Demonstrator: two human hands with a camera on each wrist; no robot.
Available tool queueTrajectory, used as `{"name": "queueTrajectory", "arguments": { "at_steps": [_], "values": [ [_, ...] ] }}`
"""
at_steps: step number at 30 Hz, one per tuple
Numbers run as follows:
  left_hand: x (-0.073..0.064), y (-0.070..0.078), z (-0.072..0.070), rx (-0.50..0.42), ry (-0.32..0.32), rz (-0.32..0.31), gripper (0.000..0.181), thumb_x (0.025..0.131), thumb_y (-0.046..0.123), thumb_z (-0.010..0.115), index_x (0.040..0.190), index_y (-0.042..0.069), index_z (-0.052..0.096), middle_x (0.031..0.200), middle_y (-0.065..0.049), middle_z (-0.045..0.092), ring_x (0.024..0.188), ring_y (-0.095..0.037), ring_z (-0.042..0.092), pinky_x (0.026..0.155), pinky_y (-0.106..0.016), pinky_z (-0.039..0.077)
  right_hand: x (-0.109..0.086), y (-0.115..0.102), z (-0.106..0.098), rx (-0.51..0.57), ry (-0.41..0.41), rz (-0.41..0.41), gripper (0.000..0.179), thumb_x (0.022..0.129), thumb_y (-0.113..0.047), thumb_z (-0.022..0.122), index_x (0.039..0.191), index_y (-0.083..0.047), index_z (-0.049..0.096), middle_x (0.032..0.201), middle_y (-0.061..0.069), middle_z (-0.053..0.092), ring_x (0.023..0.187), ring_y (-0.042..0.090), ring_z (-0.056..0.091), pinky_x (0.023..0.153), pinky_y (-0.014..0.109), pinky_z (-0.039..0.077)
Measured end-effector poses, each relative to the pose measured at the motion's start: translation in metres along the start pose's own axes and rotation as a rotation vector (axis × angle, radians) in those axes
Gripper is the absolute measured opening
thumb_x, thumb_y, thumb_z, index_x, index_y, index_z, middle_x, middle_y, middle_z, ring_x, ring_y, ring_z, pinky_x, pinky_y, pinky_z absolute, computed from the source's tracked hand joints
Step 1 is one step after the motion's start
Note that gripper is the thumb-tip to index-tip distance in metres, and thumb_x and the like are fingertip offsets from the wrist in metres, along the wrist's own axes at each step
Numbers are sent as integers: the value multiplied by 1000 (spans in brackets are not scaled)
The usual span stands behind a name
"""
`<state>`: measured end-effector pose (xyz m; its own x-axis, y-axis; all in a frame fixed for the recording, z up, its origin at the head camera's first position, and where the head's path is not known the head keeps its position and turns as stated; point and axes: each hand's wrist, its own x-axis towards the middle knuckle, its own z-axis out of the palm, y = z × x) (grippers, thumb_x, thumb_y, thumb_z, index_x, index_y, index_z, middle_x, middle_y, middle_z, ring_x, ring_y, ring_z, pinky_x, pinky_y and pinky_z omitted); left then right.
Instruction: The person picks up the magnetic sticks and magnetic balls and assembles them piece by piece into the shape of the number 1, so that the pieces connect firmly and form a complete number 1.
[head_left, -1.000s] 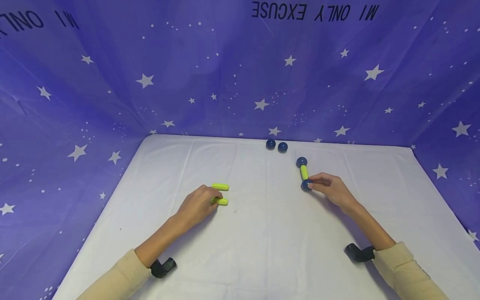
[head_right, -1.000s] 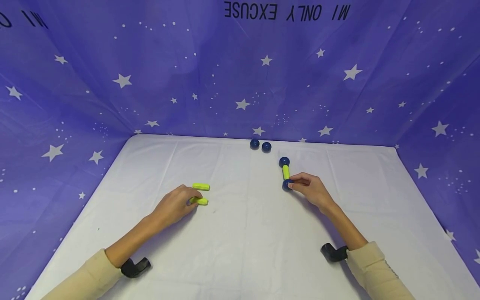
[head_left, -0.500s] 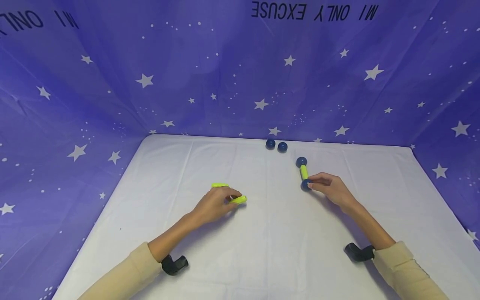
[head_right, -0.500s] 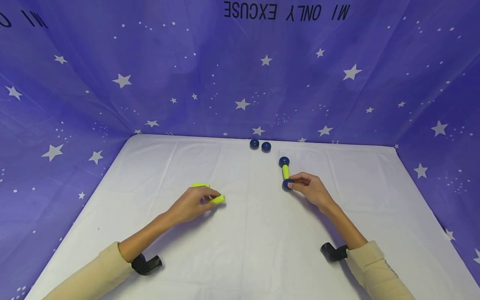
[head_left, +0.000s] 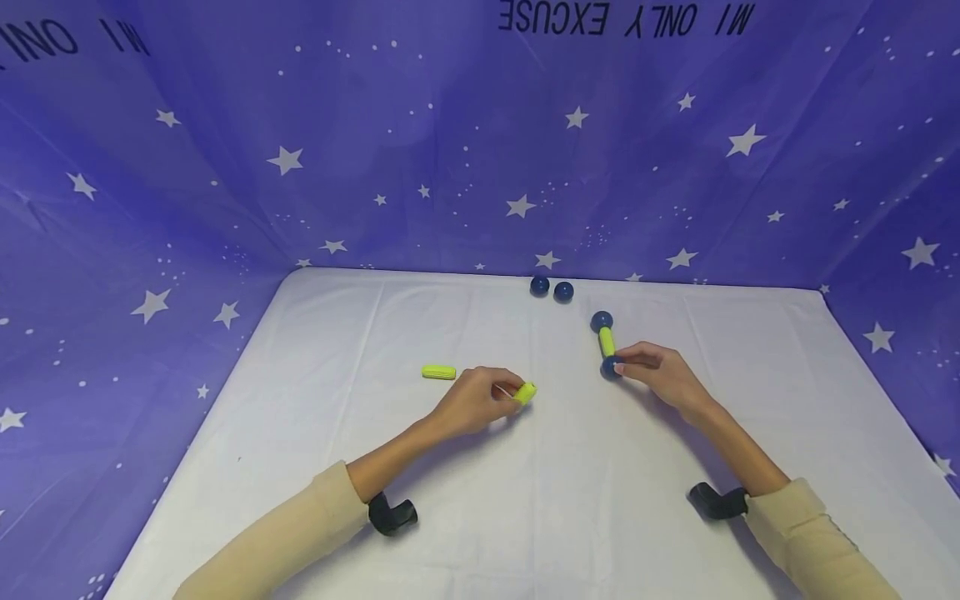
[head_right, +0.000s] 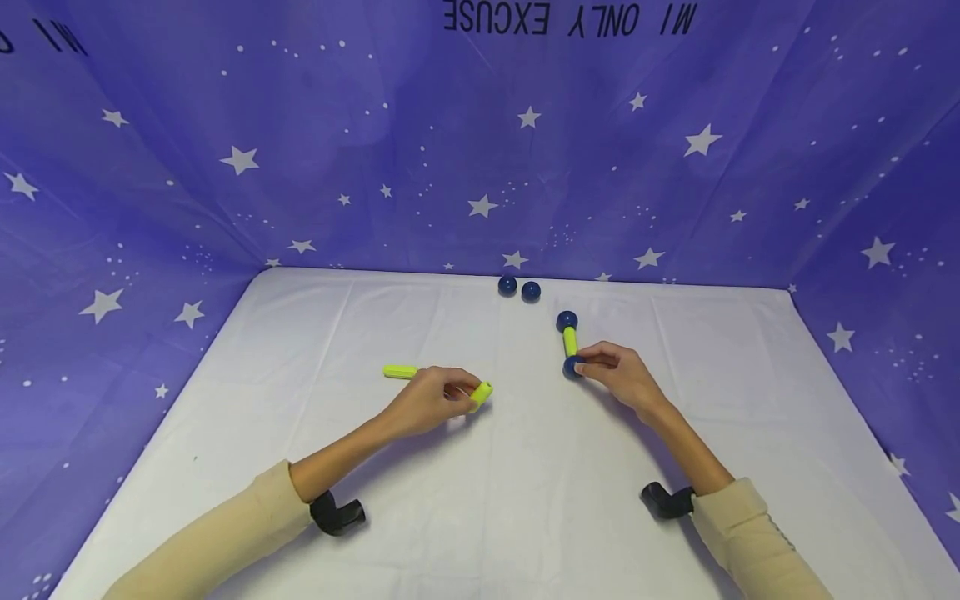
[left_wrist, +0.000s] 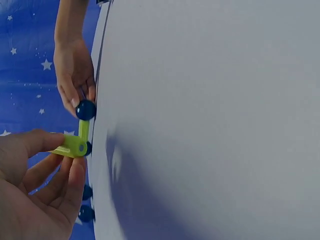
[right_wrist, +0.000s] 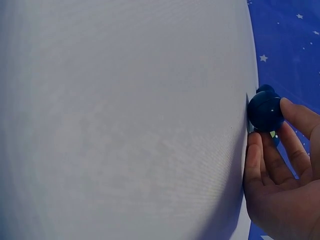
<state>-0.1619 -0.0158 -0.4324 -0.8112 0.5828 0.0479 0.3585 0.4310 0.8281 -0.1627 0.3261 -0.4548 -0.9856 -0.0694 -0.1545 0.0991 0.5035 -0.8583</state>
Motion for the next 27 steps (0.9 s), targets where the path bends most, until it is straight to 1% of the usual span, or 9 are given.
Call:
{"name": "queueTrajectory", "arguments": {
  "at_steps": [5, 10, 16, 22, 27],
  "values": [
    [12, 7, 12, -92, -15, -85, 27, 85, 11, 75, 110, 4, 74, 92, -1, 74, 76, -8, 66, 64, -23, 52, 1, 0, 1, 4, 0, -14, 45, 93, -29, 73, 127, -1, 63, 129, 21, 63, 128, 40, 50, 106, 62, 32],
    [23, 12, 25, -176, -15, -136, 27, 85, 12, 77, 111, 2, 74, 89, 0, 74, 71, -8, 66, 62, -23, 52, 2, 2, 0, 8, -4, -15, 45, 93, -29, 73, 127, 0, 63, 130, 21, 62, 129, 40, 49, 106, 64, 31],
    [37, 18, 43, -302, -4, -208, 28, 84, 14, 79, 108, 1, 75, 85, 1, 74, 73, -9, 68, 60, -22, 51, 2, 3, -1, 16, -4, -6, 46, 93, -29, 73, 127, -1, 63, 130, 21, 62, 130, 40, 47, 106, 64, 30],
    [48, 25, 63, -353, 6, -260, 28, 83, 14, 81, 107, 2, 76, 80, 3, 74, 71, -7, 68, 63, -20, 52, 1, 3, -1, 20, -10, 4, 46, 94, -29, 72, 128, -1, 62, 132, 21, 61, 131, 40, 47, 107, 63, 30],
    [54, 32, 76, -401, 8, -297, 24, 83, 13, 81, 103, 1, 77, 76, 3, 73, 69, -9, 69, 64, -22, 55, 1, 2, -1, 15, -9, 2, 45, 94, -28, 72, 129, -1, 62, 132, 21, 61, 130, 40, 47, 106, 63, 31]
  ]
}}
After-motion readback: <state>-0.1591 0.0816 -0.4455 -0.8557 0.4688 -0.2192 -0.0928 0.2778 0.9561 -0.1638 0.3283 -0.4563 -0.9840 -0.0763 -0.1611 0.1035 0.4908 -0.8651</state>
